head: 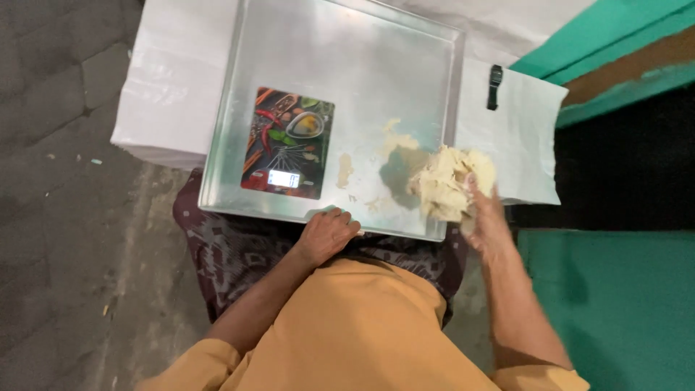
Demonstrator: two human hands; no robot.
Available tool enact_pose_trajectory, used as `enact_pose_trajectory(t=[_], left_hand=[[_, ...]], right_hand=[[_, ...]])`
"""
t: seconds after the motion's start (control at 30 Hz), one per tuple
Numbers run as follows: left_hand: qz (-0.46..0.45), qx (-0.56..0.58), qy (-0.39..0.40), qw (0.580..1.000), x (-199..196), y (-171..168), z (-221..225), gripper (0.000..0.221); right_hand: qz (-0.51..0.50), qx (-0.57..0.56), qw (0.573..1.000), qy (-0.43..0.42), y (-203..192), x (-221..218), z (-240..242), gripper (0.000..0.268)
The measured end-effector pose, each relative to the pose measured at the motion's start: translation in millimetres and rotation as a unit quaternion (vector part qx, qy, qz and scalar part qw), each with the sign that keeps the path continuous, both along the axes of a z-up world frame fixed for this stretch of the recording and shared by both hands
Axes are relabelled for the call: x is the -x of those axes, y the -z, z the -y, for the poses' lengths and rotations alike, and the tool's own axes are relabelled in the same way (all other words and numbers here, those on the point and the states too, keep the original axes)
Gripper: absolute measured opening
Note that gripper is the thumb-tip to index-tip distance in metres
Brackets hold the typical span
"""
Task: Kneading a ball of dough on a metal tray using both hands at a natural, efficient pace.
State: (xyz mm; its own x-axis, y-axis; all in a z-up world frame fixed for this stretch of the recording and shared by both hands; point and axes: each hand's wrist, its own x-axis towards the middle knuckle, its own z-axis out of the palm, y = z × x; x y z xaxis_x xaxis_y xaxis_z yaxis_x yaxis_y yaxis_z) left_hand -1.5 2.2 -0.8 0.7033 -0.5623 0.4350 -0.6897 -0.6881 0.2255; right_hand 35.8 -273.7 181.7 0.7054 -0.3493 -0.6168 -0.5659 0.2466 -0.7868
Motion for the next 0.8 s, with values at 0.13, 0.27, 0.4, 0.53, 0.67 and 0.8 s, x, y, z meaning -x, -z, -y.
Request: enact_pose_trajectory(t=[0.13, 0.27, 0.4, 0.53, 0.67, 0.8], left_hand=[[-0.003, -0.01, -0.001, 1.0, -3, 13, 1, 0.03], [-0.005, -0.009, -0.004, 1.0, -1, 18, 2, 0.029], [-0.018, -0.01, -0.007, 1.0, 2, 9, 0, 0.031], [-0.025, -0.017, -0.01, 0.999, -2, 14, -2, 0.026], [-0.02, -0.009, -0.007, 1.0, 3, -14, -6, 0.03], [-0.026, -0.009, -0.012, 1.0, 3, 19, 0, 0.029]], right_hand=[[0.081, 0.257, 0.947, -0.174, -57, -9, -6, 0.084], [0.139, 0.414, 0.807, -0.397, -41, -21, -54, 0.087], [0.045, 0.554, 0.585, -0.591, 10, -29, -64, 0.122], [0.204, 0.452, 0.544, -0.677, 35, -46, -34, 0.095], [0.13, 0.447, 0.543, -0.699, -7, -44, -40, 0.118], [0.144, 0.551, 0.512, -0.643, -35, -51, -50, 0.063]])
